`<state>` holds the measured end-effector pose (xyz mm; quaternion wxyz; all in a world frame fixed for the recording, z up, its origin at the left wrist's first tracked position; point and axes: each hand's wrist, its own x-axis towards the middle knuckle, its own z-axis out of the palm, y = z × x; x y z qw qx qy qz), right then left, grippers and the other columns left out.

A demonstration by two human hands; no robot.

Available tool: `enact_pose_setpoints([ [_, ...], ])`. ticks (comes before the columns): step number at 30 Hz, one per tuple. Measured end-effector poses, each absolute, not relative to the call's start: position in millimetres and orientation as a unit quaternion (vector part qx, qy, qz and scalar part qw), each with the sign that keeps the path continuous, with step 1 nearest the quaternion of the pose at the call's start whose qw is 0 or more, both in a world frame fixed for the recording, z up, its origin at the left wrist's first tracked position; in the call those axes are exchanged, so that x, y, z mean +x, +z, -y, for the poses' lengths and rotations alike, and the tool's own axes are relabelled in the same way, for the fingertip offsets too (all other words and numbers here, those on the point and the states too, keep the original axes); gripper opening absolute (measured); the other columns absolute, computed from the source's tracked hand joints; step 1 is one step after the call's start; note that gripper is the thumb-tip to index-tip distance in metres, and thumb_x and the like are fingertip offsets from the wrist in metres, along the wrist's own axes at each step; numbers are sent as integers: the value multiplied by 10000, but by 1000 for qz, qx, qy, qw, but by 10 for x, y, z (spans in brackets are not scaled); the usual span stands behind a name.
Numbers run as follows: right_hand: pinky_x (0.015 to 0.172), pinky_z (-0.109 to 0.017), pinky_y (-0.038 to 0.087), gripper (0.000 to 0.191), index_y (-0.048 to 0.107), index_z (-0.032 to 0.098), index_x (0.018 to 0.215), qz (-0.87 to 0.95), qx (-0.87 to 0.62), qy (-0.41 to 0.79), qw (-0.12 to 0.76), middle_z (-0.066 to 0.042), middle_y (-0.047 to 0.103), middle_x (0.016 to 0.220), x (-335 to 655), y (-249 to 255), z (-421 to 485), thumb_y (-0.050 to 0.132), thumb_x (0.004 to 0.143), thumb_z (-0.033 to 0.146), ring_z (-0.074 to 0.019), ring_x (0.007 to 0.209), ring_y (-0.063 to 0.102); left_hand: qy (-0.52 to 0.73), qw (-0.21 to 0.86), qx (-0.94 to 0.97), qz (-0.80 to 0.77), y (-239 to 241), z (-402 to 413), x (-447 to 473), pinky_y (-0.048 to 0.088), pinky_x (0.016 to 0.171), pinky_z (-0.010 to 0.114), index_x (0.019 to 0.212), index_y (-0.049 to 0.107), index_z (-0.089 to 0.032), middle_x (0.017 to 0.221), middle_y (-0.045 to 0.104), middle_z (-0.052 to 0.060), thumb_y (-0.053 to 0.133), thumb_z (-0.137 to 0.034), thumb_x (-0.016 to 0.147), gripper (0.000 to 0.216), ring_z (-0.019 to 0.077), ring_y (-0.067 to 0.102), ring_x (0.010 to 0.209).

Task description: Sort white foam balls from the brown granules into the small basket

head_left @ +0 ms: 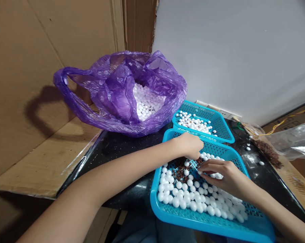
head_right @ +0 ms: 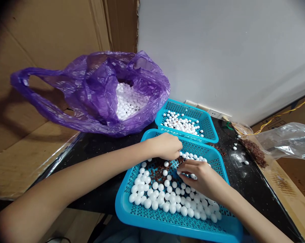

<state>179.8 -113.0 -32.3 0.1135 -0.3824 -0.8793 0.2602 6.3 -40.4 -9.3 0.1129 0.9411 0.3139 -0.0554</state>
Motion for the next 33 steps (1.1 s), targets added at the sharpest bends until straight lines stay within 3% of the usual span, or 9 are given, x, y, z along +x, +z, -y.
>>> enact_pose_setpoints([
  [33, 726, -351, 539, 206, 667, 188, 970, 902, -358, 208, 124, -75, 656, 964, 1843, -422, 1127, 482, 895, 136, -222, 824, 652, -64, 113, 940, -317, -112, 398, 81, 510, 674, 362, 956, 687, -121, 931, 693, 175, 467, -219, 800, 286, 289, 647, 852],
])
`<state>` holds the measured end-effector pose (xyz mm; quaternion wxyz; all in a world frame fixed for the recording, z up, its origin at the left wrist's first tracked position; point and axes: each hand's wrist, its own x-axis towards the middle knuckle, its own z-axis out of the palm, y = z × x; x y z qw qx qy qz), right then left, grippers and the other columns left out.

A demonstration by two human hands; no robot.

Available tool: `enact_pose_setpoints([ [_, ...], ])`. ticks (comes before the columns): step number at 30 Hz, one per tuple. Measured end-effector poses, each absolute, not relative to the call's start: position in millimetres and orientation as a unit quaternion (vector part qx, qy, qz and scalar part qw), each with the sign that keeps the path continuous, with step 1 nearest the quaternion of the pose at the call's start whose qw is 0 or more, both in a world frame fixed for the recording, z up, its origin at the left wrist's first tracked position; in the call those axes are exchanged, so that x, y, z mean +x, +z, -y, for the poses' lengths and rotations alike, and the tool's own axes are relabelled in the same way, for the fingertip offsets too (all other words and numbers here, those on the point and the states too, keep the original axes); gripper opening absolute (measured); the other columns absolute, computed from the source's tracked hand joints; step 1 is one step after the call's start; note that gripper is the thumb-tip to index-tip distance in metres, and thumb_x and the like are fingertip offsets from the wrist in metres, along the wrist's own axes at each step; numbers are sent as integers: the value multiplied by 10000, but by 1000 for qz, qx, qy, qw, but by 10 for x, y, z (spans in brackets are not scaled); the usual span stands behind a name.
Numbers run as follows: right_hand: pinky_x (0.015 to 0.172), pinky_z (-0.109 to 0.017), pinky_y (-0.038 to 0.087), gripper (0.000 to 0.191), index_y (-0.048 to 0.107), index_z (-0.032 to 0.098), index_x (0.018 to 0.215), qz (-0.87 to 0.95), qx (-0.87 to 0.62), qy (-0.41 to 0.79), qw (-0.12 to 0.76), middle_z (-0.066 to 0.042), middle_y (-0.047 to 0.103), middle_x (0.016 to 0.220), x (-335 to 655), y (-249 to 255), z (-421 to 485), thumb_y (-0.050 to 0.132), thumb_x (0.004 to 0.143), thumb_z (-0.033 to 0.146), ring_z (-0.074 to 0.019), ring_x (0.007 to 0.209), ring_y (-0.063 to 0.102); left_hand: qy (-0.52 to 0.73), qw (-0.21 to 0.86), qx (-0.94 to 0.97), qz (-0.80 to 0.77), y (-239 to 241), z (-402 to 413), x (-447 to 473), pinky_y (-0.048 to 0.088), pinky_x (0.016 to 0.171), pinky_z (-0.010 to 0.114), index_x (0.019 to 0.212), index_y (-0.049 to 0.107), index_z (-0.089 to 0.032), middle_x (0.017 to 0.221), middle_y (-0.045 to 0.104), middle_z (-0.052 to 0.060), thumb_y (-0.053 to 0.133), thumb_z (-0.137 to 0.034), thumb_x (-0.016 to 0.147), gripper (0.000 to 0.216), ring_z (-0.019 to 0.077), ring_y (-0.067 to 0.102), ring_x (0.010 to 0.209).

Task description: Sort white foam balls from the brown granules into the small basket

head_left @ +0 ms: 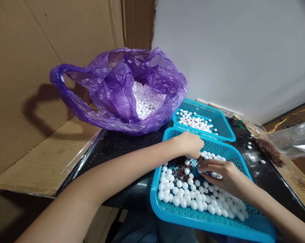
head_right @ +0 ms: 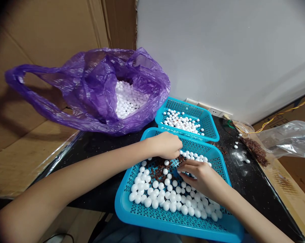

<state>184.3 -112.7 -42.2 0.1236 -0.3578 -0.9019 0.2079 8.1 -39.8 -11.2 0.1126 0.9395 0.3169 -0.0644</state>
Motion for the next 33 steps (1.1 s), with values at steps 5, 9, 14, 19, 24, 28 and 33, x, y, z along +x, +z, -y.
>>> enact_pose_setpoints([
  [5, 733, -348, 540, 194, 674, 208, 975, 889, -372, 228, 137, -64, 661, 953, 1845, -410, 1133, 515, 884, 145, -219, 828, 651, -63, 111, 939, -320, -93, 405, 71, 508, 678, 362, 941, 689, -124, 923, 694, 169, 464, -209, 798, 279, 287, 648, 849],
  [9, 713, -301, 554, 170, 678, 209, 980, 853, -393, 296, 174, -58, 662, 947, 1811, -350, 1142, 554, 872, 165, -199, 812, 653, -59, 119, 940, -314, -85, 400, 59, 494, 649, 348, 903, 691, -125, 910, 696, 158, 464, -211, 789, 268, 279, 646, 820],
  [14, 698, -266, 557, 117, 694, 200, 909, 685, -469, 498, 250, -57, 690, 873, 1858, -312, 1077, 684, 817, 271, -206, 796, 670, -63, 161, 945, -278, -69, 384, 29, 439, 542, 290, 785, 700, -148, 790, 696, 109, 500, -254, 738, 231, 229, 621, 683],
  [19, 667, -216, 549, 175, 723, 178, 831, 513, -478, 630, 334, -58, 700, 800, 1971, -321, 951, 764, 735, 318, -195, 775, 675, -109, 210, 949, -209, -68, 371, 18, 393, 492, 279, 740, 710, -180, 713, 688, 49, 549, -324, 685, 223, 192, 570, 588],
  [24, 631, -143, 538, 186, 729, 171, 804, 466, -458, 670, 353, -42, 691, 782, 1967, -282, 920, 778, 705, 320, -148, 737, 667, -140, 247, 939, -195, -63, 359, 32, 391, 519, 257, 710, 696, -184, 704, 685, 27, 643, -370, 637, 207, 167, 566, 598],
  [28, 600, -144, 551, 193, 731, 165, 787, 451, -467, 671, 359, -48, 689, 773, 1952, -269, 918, 793, 678, 312, -150, 705, 670, -146, 253, 937, -194, -73, 344, 42, 381, 515, 245, 659, 689, -185, 654, 665, 9, 704, -334, 603, 160, 161, 562, 604],
  [33, 600, -116, 546, 181, 734, 172, 781, 437, -454, 688, 361, -34, 694, 760, 1959, -268, 912, 805, 671, 297, -135, 700, 678, -146, 285, 929, -184, -66, 329, 34, 370, 510, 238, 623, 679, -186, 624, 640, -6, 712, -266, 600, 90, 151, 548, 597],
])
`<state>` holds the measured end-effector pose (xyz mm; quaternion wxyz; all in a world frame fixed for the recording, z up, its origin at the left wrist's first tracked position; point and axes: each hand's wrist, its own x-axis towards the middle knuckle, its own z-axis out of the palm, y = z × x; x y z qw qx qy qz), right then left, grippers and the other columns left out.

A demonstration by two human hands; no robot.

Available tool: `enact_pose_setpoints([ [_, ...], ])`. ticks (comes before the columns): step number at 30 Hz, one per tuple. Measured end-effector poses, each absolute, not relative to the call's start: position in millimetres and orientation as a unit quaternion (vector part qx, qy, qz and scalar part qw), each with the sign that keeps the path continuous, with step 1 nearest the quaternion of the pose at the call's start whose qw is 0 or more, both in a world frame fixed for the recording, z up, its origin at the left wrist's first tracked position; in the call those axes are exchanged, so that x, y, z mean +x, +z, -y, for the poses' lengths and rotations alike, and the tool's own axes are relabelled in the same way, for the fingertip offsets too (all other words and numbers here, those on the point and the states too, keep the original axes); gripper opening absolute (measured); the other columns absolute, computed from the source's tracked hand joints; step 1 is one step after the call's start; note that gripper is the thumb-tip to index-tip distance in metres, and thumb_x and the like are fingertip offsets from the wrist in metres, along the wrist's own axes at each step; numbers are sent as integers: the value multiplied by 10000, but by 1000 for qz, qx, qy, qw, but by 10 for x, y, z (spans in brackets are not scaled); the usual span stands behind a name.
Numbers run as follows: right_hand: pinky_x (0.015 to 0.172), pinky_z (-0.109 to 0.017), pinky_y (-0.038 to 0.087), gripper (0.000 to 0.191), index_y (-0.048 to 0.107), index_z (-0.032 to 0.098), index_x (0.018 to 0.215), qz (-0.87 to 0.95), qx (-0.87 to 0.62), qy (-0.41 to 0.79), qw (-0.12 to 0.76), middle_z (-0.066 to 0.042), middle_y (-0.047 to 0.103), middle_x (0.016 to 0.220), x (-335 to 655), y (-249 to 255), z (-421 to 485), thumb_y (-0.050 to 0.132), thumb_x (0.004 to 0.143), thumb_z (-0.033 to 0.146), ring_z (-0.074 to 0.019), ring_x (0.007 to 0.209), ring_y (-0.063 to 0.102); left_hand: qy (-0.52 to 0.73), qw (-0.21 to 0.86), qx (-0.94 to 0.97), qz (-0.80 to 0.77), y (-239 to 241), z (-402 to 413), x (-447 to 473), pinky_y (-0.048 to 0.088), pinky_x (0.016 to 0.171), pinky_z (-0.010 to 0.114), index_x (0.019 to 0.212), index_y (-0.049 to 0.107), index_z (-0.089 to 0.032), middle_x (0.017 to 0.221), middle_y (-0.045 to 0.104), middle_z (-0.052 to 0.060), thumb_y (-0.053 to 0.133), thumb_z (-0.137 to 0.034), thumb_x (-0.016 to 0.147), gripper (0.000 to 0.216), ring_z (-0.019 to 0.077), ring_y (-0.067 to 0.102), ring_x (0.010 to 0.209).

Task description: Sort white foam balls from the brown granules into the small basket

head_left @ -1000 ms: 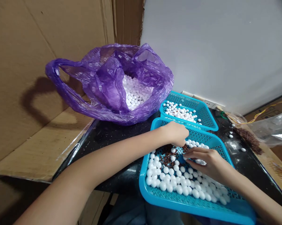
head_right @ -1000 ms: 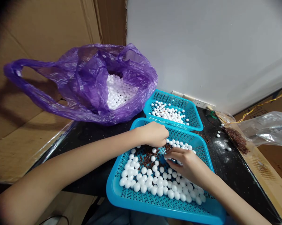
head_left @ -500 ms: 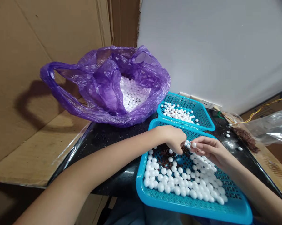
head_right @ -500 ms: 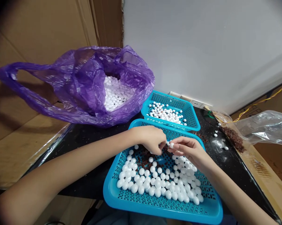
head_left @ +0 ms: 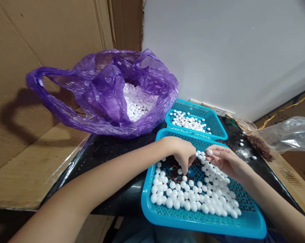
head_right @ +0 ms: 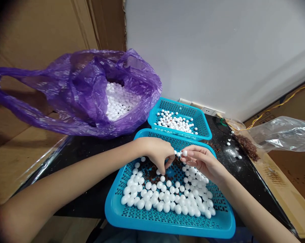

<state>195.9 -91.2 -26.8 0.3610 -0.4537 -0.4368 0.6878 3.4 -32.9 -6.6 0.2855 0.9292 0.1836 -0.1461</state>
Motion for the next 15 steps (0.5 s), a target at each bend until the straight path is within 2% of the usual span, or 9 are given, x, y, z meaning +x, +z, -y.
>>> enact_pose_setpoints([
  [4, 607, -123, 548, 212, 729, 173, 779, 444, -461, 677, 363, -38, 699, 763, 1960, -264, 906, 814, 660, 327, -144, 706, 682, -195, 339, 905, -166, -39, 296, 13, 384, 534, 225, 662, 650, -176, 657, 627, -24, 705, -215, 595, 95, 132, 543, 604],
  [8, 611, -147, 557, 231, 722, 169, 771, 452, -469, 666, 364, -45, 698, 757, 1954, -258, 905, 817, 653, 343, -156, 700, 683, -216, 345, 899, -159, -36, 263, 2, 382, 532, 223, 713, 632, -167, 674, 617, -24, 685, -209, 602, 130, 130, 545, 609],
  [11, 600, -137, 555, 218, 721, 166, 759, 446, -465, 672, 366, -43, 697, 755, 1952, -256, 901, 819, 650, 328, -149, 693, 682, -192, 330, 908, -170, -41, 275, 5, 392, 530, 235, 766, 642, -171, 677, 626, -16, 665, -271, 626, 173, 137, 550, 590],
  [15, 605, -110, 543, 192, 723, 174, 785, 438, -455, 686, 360, -32, 697, 747, 1954, -262, 896, 805, 673, 306, -130, 698, 680, -149, 261, 933, -199, -42, 340, 21, 382, 505, 247, 723, 674, -173, 652, 650, 6, 640, -295, 654, 144, 156, 559, 582],
])
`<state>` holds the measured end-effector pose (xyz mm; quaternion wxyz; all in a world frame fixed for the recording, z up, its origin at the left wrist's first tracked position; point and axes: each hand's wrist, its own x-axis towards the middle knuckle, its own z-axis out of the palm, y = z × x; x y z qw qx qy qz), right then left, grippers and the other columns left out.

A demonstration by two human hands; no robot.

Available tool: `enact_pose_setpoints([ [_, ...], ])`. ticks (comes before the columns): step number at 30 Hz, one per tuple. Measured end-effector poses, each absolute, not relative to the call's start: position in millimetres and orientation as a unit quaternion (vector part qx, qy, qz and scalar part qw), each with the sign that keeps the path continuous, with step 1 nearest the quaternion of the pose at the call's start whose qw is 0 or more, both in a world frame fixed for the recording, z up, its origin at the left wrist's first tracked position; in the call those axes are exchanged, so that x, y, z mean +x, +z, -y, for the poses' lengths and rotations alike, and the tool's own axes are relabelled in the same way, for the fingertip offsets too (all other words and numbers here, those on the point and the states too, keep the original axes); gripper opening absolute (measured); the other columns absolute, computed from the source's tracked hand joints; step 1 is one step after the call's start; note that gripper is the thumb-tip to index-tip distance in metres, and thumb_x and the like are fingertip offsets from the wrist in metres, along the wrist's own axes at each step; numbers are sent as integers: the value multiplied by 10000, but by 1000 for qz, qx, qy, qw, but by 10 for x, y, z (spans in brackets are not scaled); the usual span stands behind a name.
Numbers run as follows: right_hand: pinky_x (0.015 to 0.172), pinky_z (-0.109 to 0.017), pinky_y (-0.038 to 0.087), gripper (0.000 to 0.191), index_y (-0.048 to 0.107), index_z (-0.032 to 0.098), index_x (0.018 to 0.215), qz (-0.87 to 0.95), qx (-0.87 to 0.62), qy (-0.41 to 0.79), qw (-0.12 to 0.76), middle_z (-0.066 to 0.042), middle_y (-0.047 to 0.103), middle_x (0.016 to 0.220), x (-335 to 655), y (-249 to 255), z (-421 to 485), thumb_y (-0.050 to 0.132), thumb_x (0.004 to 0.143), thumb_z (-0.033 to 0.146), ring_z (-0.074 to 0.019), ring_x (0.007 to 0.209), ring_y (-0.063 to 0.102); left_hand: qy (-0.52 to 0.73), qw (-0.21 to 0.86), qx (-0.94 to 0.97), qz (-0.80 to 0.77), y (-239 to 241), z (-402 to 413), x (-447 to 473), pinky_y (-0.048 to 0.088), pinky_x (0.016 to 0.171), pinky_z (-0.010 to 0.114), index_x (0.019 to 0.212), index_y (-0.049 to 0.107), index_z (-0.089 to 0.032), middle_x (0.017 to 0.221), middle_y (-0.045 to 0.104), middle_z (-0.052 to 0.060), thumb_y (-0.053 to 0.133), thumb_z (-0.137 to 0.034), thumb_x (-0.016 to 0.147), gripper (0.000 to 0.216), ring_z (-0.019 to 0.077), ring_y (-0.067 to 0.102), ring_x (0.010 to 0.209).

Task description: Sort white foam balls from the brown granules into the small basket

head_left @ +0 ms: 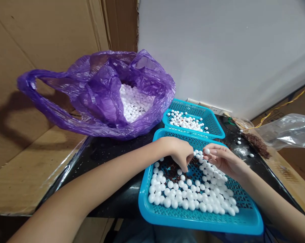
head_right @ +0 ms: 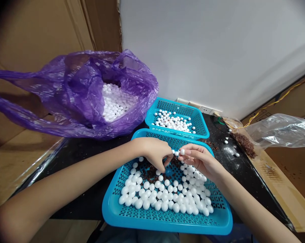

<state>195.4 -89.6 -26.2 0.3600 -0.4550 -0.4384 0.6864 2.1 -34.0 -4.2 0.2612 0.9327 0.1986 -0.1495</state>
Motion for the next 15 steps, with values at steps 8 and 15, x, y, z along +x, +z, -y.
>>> enact_pose_setpoints([
  [8, 594, -124, 541, 192, 716, 176, 767, 448, -457, 680, 358, -24, 686, 726, 1947, -248, 899, 801, 671, 318, -140, 707, 677, -138, 211, 945, -208, -67, 386, 51, 377, 506, 241, 733, 713, -200, 722, 691, 7, 637, -236, 656, 114, 155, 570, 597],
  [15, 590, -137, 549, 203, 720, 171, 758, 440, -461, 681, 361, -37, 685, 738, 1947, -229, 901, 808, 651, 320, -143, 694, 669, -106, 219, 954, -177, -93, 358, 45, 338, 467, 228, 718, 718, -215, 717, 691, -14, 639, -201, 641, 111, 137, 560, 579],
])
